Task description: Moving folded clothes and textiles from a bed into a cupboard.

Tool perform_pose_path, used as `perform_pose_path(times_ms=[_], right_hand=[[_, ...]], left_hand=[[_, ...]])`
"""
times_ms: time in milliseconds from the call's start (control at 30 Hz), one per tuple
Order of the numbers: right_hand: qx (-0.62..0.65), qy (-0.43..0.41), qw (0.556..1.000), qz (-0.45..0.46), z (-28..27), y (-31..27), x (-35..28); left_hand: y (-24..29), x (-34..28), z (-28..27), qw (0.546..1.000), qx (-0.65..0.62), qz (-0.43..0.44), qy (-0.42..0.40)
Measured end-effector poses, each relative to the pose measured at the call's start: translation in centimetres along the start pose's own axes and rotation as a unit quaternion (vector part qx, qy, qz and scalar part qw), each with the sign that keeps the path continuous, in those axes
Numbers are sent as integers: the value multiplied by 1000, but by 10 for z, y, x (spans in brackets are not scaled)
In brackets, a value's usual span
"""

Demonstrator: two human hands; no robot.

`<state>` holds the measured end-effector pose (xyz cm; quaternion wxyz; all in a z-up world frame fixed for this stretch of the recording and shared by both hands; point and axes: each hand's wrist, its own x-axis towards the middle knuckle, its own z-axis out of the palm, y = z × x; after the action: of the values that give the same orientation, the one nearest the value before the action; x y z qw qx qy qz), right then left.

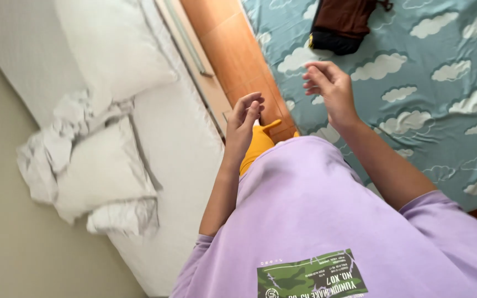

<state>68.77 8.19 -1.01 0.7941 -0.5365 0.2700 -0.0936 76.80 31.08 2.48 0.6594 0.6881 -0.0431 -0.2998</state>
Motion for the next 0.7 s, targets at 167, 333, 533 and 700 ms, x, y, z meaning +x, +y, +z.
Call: perform_pose_path(times_ms=[167, 333, 533, 700], right_hand=[[216, 176, 951, 133, -77, 102, 71], [408, 330, 807, 271, -122, 234, 164], [392, 462, 748, 271, -131, 299, 248], [346, 504, 708, 354, -122, 313, 274]], left_hand=[[-19, 110, 15, 986, -16, 6, -168], [-38, 232, 35, 955, 145, 8, -258], [-56, 352, 69, 914, 245, -42, -319], [-68, 406, 99, 882, 276, -63, -377]])
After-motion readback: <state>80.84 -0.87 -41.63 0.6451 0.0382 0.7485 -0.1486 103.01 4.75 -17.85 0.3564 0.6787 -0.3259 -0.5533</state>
